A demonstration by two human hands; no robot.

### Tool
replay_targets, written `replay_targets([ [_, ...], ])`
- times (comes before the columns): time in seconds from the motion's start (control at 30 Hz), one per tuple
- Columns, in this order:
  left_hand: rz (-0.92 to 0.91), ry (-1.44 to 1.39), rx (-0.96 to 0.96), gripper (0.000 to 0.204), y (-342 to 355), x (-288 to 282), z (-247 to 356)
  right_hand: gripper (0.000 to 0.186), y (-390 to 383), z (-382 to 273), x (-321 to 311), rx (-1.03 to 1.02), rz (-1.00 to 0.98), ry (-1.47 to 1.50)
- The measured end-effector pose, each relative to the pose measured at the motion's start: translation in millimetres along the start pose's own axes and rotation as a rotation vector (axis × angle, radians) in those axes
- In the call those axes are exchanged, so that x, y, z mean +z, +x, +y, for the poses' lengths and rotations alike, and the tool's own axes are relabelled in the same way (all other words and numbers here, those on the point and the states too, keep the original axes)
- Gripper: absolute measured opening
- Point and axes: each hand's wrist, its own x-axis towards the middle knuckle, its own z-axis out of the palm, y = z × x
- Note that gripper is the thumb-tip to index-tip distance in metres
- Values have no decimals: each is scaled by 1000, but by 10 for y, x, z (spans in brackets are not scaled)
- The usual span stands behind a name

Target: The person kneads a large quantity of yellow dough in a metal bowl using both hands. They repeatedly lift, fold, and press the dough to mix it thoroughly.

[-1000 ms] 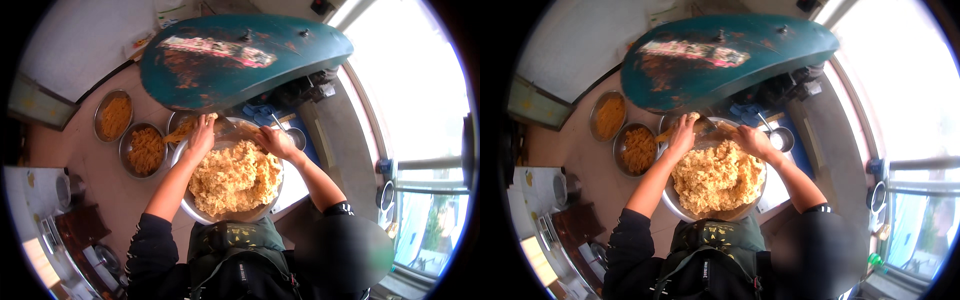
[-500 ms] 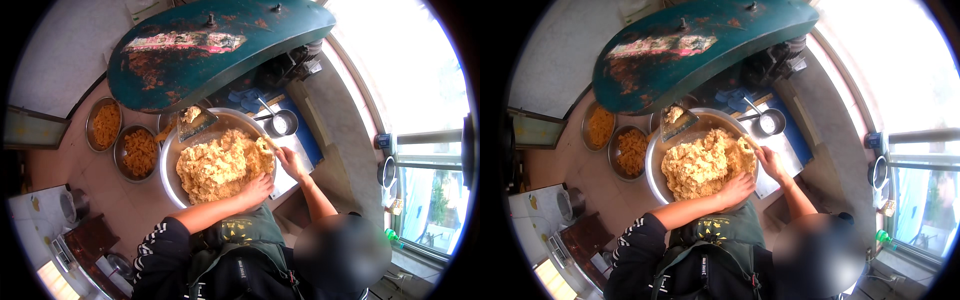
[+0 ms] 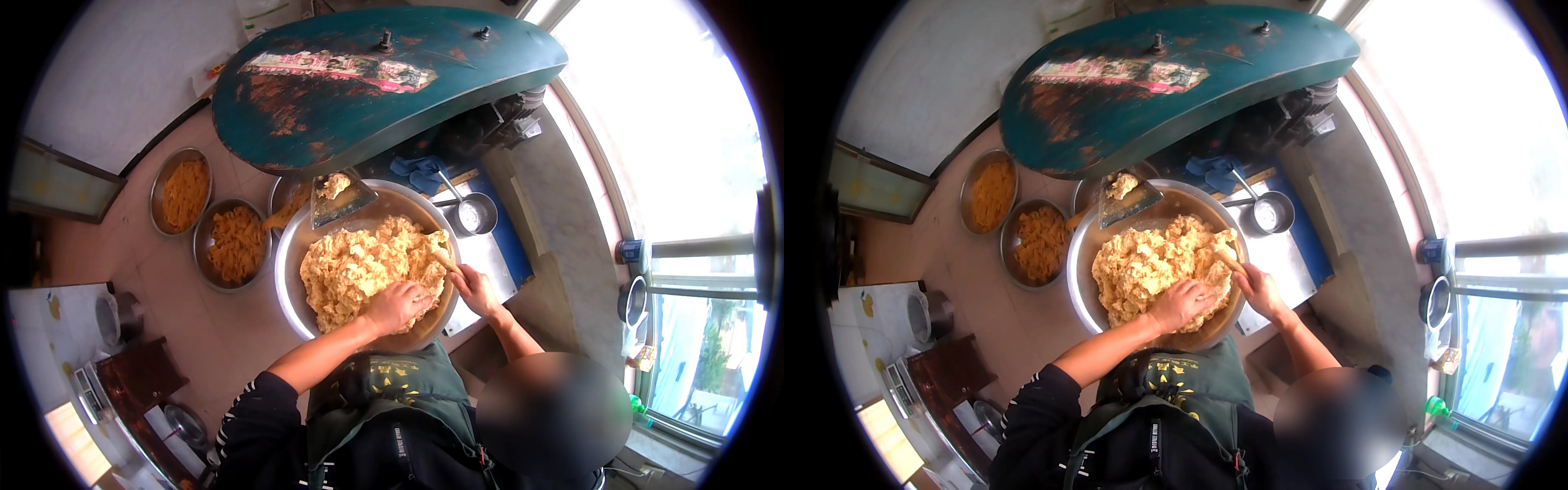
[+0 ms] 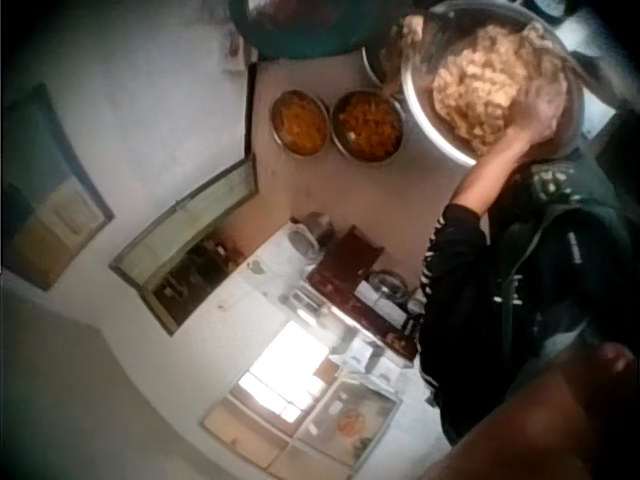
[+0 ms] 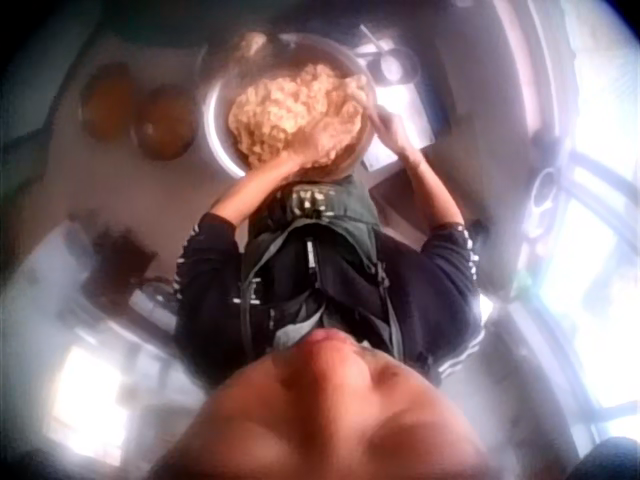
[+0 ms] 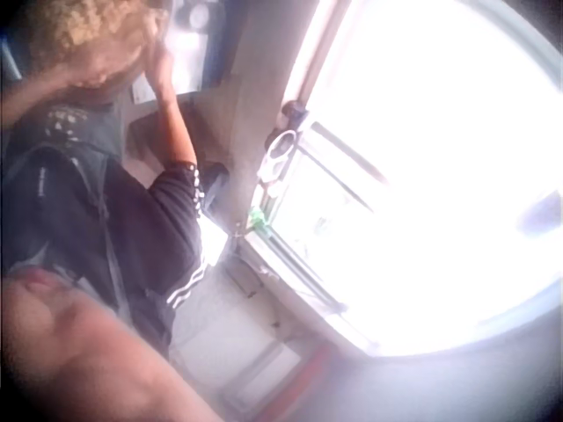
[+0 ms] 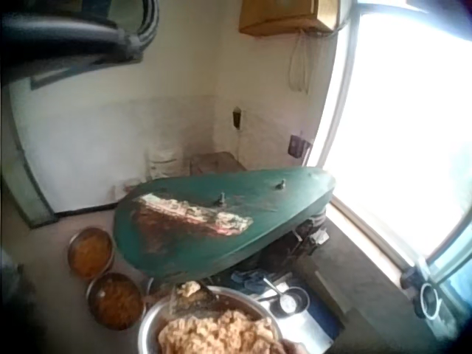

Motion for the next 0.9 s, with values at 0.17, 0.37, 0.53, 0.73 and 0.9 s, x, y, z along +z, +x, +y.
replay_targets([
  [0.17, -77, -61, -170, 37, -91, -72, -56, 26, -108, 51, 226, -77, -37, -4],
  [0.37, 89, -270, -268, 39, -205, -315, -44, 24, -131, 104, 416, -103, -27, -47],
  [0.53, 264, -380, -341, 25, -398, -357, -151, 23, -112, 159, 528, -120, -5, -71],
  [0.73, 411, -468, -437, 33, -608, -991, -366, 21, -43, -274, 348, -109, 23, -94],
  [0.9, 365, -762, -690, 48, -633, -979, -339, 25, 858, -968, 434, -358, 26, -281],
])
